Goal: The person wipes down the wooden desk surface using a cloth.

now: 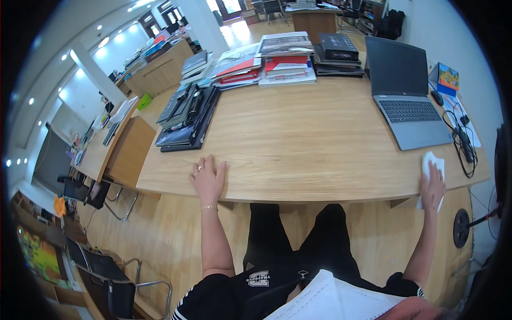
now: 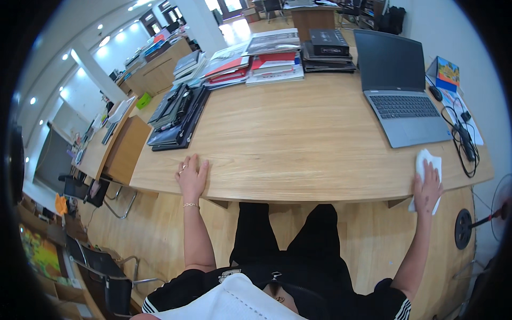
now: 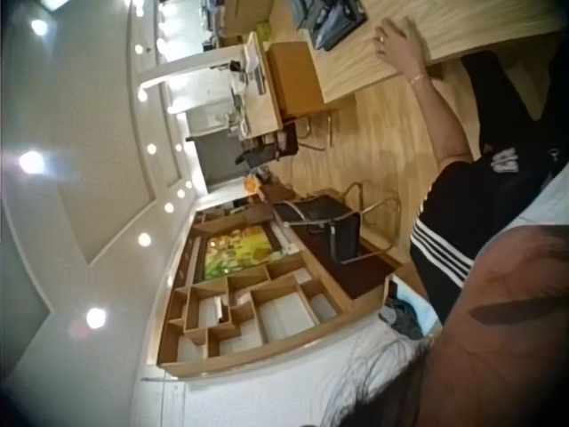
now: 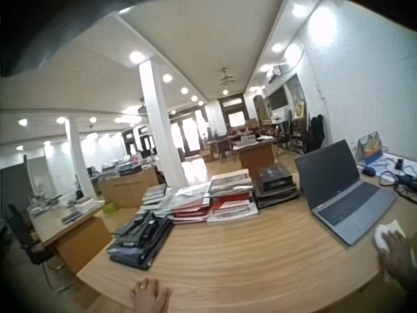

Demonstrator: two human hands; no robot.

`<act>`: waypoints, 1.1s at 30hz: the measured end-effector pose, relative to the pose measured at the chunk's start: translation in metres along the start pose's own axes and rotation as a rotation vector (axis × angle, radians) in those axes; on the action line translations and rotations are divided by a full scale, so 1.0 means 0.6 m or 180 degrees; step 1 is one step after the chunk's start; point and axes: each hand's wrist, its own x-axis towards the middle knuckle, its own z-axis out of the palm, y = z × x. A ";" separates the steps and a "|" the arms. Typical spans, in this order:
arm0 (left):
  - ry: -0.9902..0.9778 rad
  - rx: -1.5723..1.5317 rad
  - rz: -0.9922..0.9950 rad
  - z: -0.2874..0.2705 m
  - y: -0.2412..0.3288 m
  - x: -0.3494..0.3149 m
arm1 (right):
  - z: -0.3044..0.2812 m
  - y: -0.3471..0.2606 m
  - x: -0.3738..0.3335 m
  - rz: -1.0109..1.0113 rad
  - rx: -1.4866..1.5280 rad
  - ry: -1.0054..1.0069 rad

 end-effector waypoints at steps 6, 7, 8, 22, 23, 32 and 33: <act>0.0038 -0.0010 0.0000 -0.001 -0.001 -0.001 | -0.061 -0.185 -0.070 -0.0602 0.0349 -0.0105; 0.0049 -0.0031 0.0024 0.000 -0.002 -0.001 | -0.067 -0.209 -0.077 -0.0624 0.0338 -0.0081; 0.0062 -0.0043 0.0048 0.001 -0.001 -0.002 | -0.067 -0.229 -0.082 -0.0747 0.0451 -0.0161; 0.0054 -0.0031 0.0015 -0.010 0.003 -0.006 | -0.109 -0.574 -0.108 -0.2645 0.1170 -0.1127; 0.0034 -0.0045 0.0017 -0.009 0.005 -0.006 | -0.111 -0.600 -0.114 -0.2780 0.1172 -0.1187; 0.0023 -0.0104 0.0079 -0.010 0.007 -0.007 | -0.109 -0.710 -0.148 -0.3461 0.1258 -0.1252; 0.0022 -0.0103 0.0078 -0.009 0.001 -0.007 | -0.094 -0.709 -0.135 -0.3466 0.1277 -0.1200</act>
